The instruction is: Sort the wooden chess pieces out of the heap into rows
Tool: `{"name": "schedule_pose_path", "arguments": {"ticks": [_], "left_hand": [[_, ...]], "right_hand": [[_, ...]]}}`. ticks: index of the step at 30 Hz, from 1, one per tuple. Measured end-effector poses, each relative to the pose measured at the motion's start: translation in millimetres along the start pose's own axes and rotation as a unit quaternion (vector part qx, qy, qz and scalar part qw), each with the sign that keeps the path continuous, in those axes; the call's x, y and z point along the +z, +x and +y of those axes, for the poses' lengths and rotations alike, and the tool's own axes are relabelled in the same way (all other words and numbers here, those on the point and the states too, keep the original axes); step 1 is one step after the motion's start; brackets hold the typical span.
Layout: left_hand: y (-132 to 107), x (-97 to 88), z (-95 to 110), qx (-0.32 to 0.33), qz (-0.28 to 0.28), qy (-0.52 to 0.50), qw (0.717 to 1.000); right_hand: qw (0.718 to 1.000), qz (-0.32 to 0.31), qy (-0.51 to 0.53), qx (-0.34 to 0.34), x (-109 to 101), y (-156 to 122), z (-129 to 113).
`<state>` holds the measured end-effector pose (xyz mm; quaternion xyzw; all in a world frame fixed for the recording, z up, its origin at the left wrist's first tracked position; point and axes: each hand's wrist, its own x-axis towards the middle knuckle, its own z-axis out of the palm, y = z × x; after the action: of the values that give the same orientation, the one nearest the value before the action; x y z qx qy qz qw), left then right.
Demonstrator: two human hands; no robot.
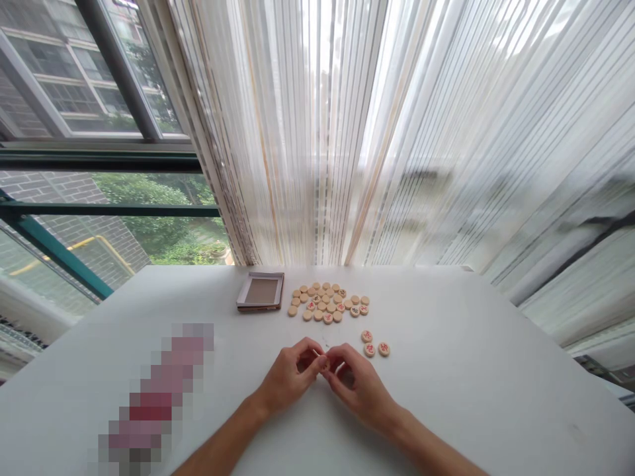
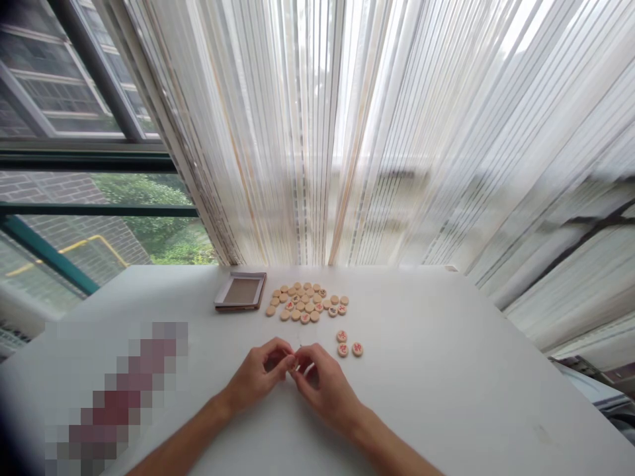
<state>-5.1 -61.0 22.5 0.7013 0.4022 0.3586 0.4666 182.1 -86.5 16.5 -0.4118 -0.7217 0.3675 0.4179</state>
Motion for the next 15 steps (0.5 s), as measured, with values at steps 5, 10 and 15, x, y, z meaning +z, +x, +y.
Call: {"name": "schedule_pose_path", "arguments": {"ticks": [5,10,15], "left_hand": [[0.5,-0.5,1.5,-0.003,0.007,0.004,1.000],[0.6,-1.0,4.1,-0.002,0.009,0.000,1.000],[0.4,-1.7,4.9,0.004,0.010,0.008,1.000]], "right_hand": [[1.000,0.005,0.005,0.009,-0.9,1.0,-0.1],[1.000,0.011,0.017,0.016,-1.4,1.9,-1.9],[0.999,0.018,0.023,0.028,-0.8,2.7,-1.6]]}}
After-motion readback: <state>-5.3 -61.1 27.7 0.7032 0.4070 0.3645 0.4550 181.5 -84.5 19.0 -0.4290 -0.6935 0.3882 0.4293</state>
